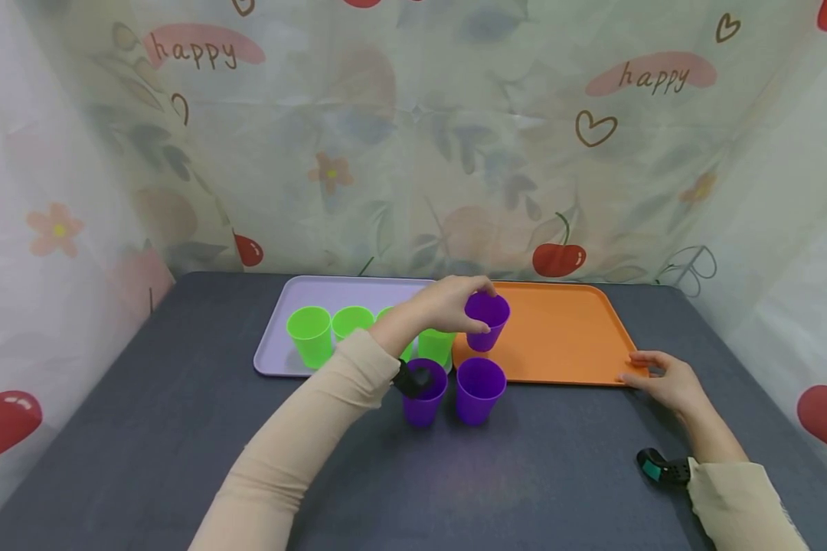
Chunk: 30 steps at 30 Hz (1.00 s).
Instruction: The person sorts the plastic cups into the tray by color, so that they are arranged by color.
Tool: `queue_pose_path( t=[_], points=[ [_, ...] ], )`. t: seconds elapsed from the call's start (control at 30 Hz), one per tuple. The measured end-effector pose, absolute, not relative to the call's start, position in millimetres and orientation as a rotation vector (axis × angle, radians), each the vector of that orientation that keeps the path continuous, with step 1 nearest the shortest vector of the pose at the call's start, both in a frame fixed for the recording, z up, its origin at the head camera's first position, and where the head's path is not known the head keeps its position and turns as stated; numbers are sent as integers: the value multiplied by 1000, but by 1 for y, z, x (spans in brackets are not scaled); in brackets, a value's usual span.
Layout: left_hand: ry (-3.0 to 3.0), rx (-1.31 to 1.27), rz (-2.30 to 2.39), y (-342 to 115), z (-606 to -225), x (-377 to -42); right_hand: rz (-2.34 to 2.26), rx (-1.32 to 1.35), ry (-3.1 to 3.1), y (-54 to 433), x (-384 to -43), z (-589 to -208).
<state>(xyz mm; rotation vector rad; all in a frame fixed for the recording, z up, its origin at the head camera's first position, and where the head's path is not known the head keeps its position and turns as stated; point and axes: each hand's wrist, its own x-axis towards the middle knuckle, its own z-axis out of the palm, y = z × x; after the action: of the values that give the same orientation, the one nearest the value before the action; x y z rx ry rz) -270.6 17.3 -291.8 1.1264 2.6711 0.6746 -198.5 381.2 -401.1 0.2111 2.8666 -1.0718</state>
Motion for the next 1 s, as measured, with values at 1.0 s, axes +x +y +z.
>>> queue_pose_path(
  t=[1.0],
  points=[
    [2718,973,443,33,-305,-275,-1082,202,2865,382,-199,-400]
  ],
)
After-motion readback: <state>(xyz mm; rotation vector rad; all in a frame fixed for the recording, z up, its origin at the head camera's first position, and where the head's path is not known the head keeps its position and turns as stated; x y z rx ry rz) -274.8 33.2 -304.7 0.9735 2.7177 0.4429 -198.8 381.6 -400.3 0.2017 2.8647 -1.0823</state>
